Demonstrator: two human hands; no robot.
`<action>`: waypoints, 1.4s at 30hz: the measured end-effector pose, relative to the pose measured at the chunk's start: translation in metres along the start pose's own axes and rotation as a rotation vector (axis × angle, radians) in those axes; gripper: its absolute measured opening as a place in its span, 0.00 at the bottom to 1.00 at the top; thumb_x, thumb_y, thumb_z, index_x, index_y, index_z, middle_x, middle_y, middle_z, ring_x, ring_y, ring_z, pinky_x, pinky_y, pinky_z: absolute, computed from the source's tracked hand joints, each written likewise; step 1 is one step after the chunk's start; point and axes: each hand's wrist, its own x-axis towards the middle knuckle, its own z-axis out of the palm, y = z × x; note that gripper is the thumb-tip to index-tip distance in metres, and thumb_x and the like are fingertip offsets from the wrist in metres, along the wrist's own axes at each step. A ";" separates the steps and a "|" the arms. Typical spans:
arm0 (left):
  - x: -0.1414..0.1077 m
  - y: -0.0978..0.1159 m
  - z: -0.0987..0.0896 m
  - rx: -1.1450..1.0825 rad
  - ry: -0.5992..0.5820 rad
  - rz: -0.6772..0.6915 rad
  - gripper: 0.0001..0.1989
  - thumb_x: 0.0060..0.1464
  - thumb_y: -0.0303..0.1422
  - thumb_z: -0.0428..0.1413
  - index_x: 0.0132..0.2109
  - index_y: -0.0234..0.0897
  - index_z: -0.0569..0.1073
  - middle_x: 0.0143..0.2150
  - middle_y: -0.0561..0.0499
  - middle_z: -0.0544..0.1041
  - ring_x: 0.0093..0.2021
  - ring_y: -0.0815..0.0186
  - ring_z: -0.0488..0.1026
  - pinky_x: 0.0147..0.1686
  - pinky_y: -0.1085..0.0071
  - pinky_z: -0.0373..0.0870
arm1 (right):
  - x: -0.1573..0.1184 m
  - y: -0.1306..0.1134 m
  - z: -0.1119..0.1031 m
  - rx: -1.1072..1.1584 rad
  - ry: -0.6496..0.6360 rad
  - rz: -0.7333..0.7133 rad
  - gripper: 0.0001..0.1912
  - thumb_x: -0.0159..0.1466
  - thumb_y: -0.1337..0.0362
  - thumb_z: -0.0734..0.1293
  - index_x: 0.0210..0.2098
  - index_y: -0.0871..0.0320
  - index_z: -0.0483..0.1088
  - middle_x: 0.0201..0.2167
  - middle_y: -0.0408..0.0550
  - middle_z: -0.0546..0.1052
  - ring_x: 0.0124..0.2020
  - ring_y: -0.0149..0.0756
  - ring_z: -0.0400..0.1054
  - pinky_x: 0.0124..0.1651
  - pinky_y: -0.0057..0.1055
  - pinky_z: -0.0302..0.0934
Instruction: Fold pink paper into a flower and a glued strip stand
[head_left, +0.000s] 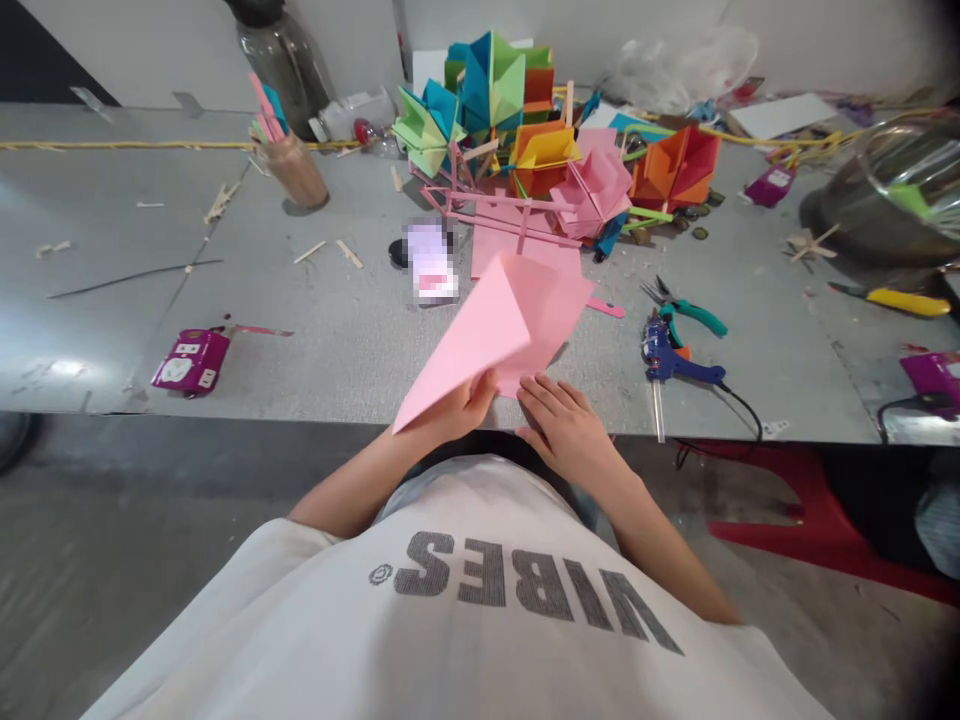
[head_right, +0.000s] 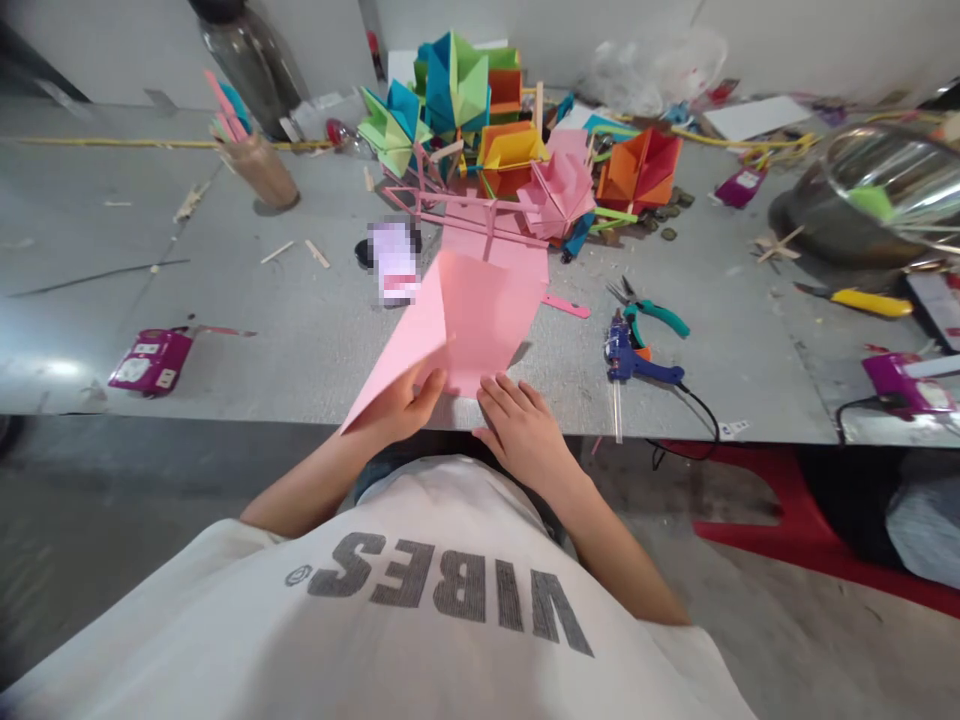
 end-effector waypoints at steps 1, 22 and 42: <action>0.004 -0.003 -0.002 0.061 0.016 0.024 0.23 0.82 0.43 0.50 0.72 0.42 0.79 0.77 0.42 0.78 0.81 0.50 0.70 0.84 0.47 0.66 | -0.005 -0.001 0.000 -0.009 -0.002 -0.003 0.27 0.83 0.54 0.66 0.76 0.58 0.74 0.78 0.59 0.76 0.81 0.59 0.69 0.79 0.62 0.68; 0.004 -0.022 0.003 0.505 -0.175 0.072 0.28 0.78 0.45 0.58 0.77 0.42 0.75 0.88 0.36 0.62 0.89 0.42 0.56 0.89 0.37 0.52 | -0.043 0.008 0.010 -0.074 0.058 -0.082 0.44 0.81 0.57 0.70 0.90 0.50 0.48 0.81 0.54 0.72 0.86 0.62 0.61 0.79 0.63 0.68; 0.019 -0.013 0.025 0.357 -0.079 -0.044 0.26 0.62 0.49 0.75 0.57 0.38 0.78 0.80 0.33 0.65 0.83 0.37 0.64 0.83 0.40 0.65 | -0.013 0.010 0.004 0.124 0.018 -0.062 0.65 0.80 0.36 0.65 0.88 0.59 0.14 0.85 0.68 0.64 0.87 0.62 0.57 0.86 0.66 0.58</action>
